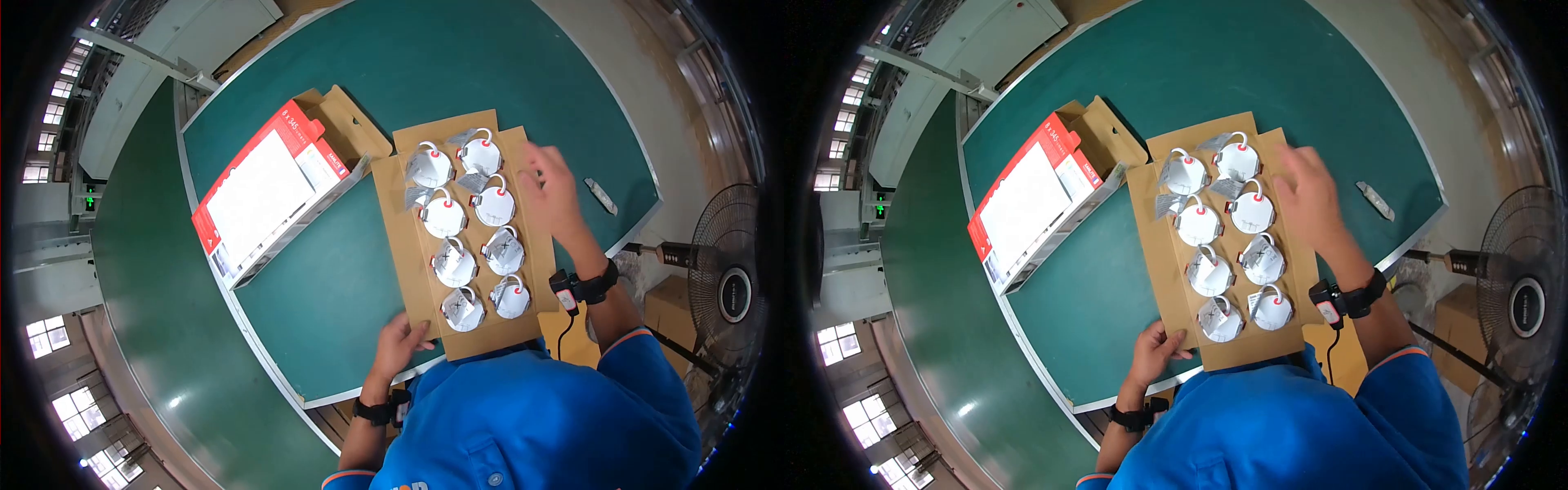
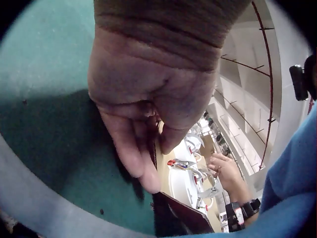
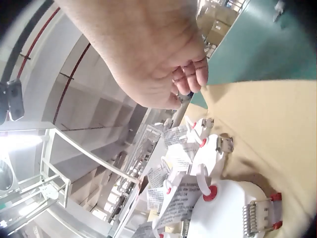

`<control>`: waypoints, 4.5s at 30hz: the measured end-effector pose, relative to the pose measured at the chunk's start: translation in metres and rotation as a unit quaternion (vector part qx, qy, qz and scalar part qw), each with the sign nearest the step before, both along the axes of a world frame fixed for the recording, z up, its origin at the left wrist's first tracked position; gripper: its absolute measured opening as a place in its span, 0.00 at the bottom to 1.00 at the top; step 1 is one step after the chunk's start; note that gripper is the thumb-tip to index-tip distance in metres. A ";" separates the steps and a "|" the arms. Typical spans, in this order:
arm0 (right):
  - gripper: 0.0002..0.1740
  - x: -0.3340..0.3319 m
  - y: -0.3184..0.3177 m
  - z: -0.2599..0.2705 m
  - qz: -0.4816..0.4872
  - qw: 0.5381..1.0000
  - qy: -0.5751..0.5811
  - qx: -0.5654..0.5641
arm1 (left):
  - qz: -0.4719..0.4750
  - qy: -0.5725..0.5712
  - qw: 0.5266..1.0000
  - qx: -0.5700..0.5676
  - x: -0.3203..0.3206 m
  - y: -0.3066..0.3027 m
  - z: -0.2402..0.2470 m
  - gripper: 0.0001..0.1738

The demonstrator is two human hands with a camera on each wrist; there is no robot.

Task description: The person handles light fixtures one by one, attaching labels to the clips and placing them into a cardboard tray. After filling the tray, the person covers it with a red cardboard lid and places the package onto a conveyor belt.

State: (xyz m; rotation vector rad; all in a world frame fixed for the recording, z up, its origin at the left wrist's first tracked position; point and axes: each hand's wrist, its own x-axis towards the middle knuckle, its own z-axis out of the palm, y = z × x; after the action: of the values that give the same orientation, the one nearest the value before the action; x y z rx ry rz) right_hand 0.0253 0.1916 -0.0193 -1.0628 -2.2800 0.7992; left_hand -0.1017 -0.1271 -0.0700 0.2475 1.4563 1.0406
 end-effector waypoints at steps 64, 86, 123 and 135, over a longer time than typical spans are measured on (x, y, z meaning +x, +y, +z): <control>0.18 0.174 0.046 -0.081 -0.132 0.923 0.125 -0.338 | 0.038 0.692 0.712 0.113 -0.028 -0.031 -0.031 0.23; 0.30 0.111 -0.150 -0.041 -0.158 0.872 0.300 -0.352 | 0.379 0.175 0.903 0.105 -0.063 0.032 -0.039 0.18; 0.30 -0.256 -0.052 -0.045 0.137 0.938 0.205 -0.242 | 0.561 0.320 0.759 0.079 -0.283 -0.047 0.002 0.18; 0.29 -0.220 -0.078 -0.073 0.137 0.852 0.282 -0.419 | 0.634 0.243 0.734 0.036 -0.243 -0.038 -0.020 0.53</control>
State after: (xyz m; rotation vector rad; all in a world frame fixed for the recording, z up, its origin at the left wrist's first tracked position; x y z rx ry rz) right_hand -0.1947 0.1134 -0.0920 -0.6539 -1.5666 2.0324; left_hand -0.3443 -0.1649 -0.0896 -0.5934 2.0800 2.2510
